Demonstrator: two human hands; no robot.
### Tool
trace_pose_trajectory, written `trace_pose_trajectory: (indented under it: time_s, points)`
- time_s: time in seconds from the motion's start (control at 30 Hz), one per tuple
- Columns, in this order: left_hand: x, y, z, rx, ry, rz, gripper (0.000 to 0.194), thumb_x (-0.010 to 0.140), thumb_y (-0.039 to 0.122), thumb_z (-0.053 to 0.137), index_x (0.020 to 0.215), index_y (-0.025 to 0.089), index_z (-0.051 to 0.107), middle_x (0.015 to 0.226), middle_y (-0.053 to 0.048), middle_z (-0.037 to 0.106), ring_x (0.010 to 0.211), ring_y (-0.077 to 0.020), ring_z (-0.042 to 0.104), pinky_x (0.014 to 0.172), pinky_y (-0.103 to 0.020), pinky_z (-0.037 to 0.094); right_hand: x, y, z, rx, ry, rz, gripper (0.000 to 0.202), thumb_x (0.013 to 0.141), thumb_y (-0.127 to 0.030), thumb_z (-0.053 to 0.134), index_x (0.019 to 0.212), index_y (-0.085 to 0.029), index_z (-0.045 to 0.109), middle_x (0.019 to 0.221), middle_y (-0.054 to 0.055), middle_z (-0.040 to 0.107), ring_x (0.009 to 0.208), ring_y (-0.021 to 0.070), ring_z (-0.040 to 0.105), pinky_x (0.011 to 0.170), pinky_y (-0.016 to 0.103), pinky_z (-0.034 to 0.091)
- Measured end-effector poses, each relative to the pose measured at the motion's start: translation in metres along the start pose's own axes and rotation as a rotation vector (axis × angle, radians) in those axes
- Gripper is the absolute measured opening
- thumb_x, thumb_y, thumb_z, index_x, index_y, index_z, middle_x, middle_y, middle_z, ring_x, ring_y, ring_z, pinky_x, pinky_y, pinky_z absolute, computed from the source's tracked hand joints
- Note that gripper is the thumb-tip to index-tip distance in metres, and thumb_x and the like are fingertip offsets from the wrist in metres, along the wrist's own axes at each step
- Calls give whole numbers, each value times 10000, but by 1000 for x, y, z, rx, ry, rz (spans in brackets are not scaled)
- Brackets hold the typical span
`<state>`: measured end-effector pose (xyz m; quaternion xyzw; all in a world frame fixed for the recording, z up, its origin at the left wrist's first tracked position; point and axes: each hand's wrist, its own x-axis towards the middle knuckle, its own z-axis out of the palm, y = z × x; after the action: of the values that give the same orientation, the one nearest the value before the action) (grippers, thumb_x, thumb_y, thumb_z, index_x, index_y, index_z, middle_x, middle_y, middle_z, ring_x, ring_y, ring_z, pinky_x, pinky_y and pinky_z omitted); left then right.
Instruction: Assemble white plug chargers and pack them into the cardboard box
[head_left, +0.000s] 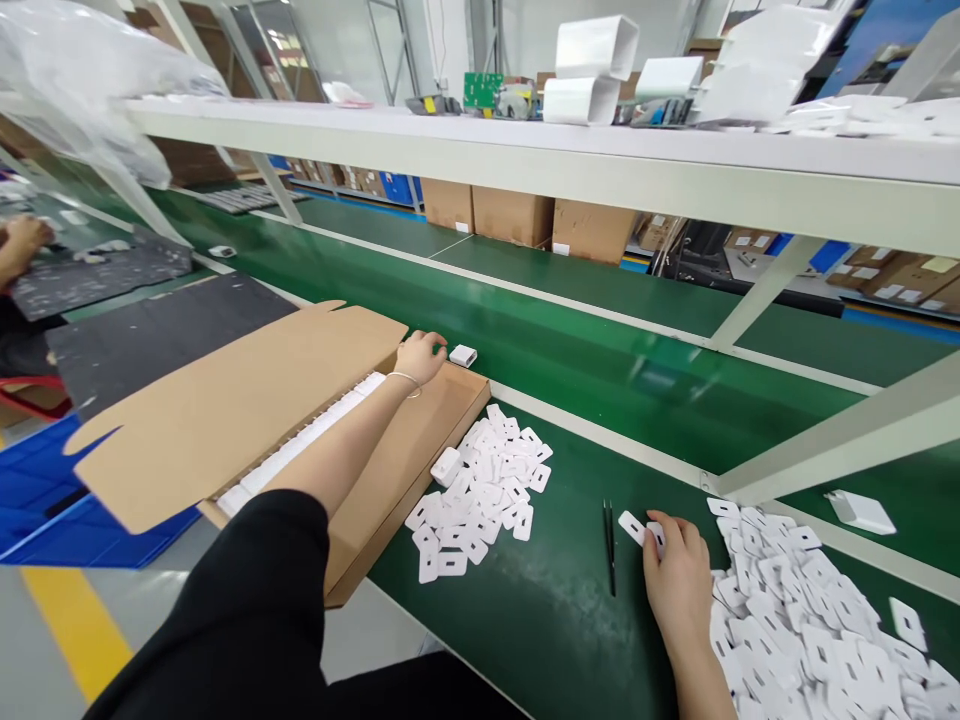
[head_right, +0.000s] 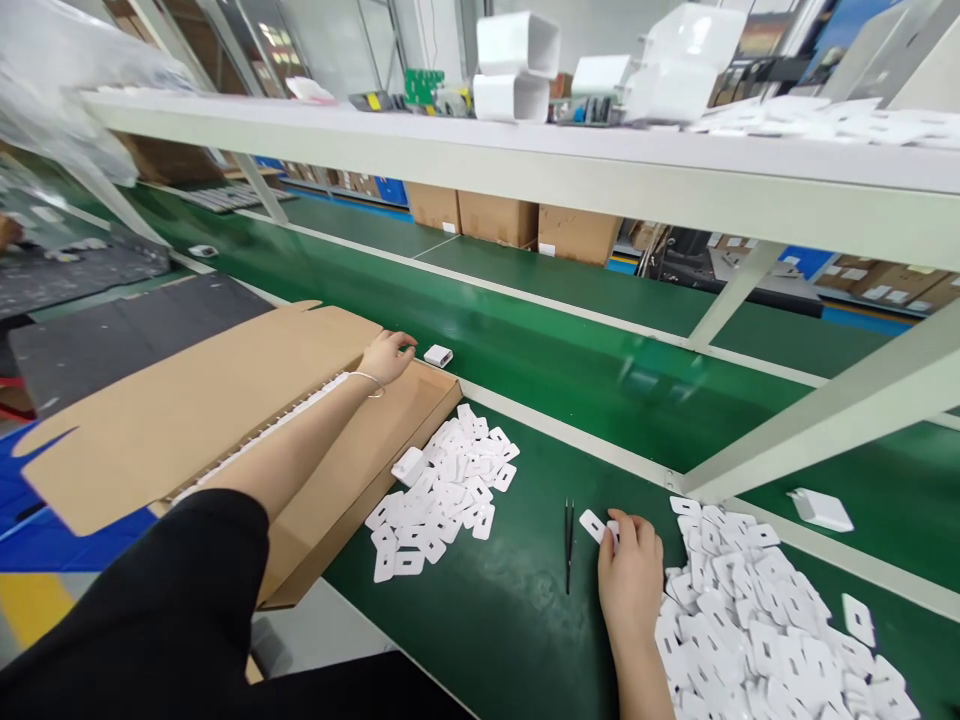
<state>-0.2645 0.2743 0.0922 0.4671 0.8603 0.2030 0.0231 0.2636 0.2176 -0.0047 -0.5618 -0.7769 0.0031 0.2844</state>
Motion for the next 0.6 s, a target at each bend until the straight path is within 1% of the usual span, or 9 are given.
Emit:
trace_pose_trajectory:
  time_s: [0.07,0.13,0.2,0.27,0.33,0.37,0.43,0.5,0.6]
  points:
    - [12,25,14,41,-61,6,348,944,293,531,1232,200,702,1320,-169,666,1264,-369,620,1113,-515,449,2,1,0,31,23,-11,327,1023,-353,432,1157,-187,680,1067,147,649,955,313,600,828,440,477]
    - [23,49,27,83,-114,5,368,909,310,586,1231,172,699,1344,-205,666,1288,-408,605,1102,-534,434,4,0,-1,61,45,-23,298,1024,-341,451,1156,-187,670,1085,143,673,960,303,608,855,434,465]
    - [32,68,36,125,-157,-14,402,883,338,640,1234,148,690,1373,-241,651,1336,-453,567,1107,-565,405,5,-3,-3,77,56,-19,278,1025,-325,456,1150,-189,665,1116,138,700,973,294,616,854,417,445]
    - [37,83,45,158,-212,-57,423,872,364,693,1222,126,687,1332,-263,670,1334,-481,565,1101,-605,394,5,-7,-5,47,55,14,283,1024,-324,456,1164,-192,664,1144,136,719,1014,302,610,851,412,411]
    - [38,93,52,175,-284,-107,419,891,382,728,1215,119,686,1248,-233,710,1265,-442,625,1081,-623,429,4,-11,-9,-43,48,70,303,1010,-341,478,1193,-188,666,1164,142,722,1062,327,582,865,426,373]
    - [36,97,55,177,-318,-124,411,916,390,728,1226,124,682,1229,-200,719,1226,-397,653,1073,-613,458,4,-12,-10,-97,44,101,318,996,-354,503,1210,-183,667,1165,147,718,1069,338,565,871,434,357]
    - [32,102,61,164,-361,-125,391,975,396,697,1273,145,661,1263,-137,703,1179,-303,676,1057,-562,521,2,-14,-14,-183,29,160,354,959,-370,562,1230,-169,670,1152,157,703,1052,346,540,869,439,337]
    - [26,107,63,128,-370,-86,383,1006,387,675,1315,164,641,1322,-111,672,1169,-258,676,1025,-508,569,1,-13,-17,-225,7,203,355,931,-365,604,1210,-158,682,1126,163,688,1024,344,528,849,431,331]
    - [20,118,61,7,-350,47,388,1005,377,681,1326,163,637,1333,-113,663,1150,-256,682,973,-480,604,-1,-12,-19,-238,-37,221,265,928,-332,624,1109,-162,716,1078,156,684,1000,337,522,818,420,322]
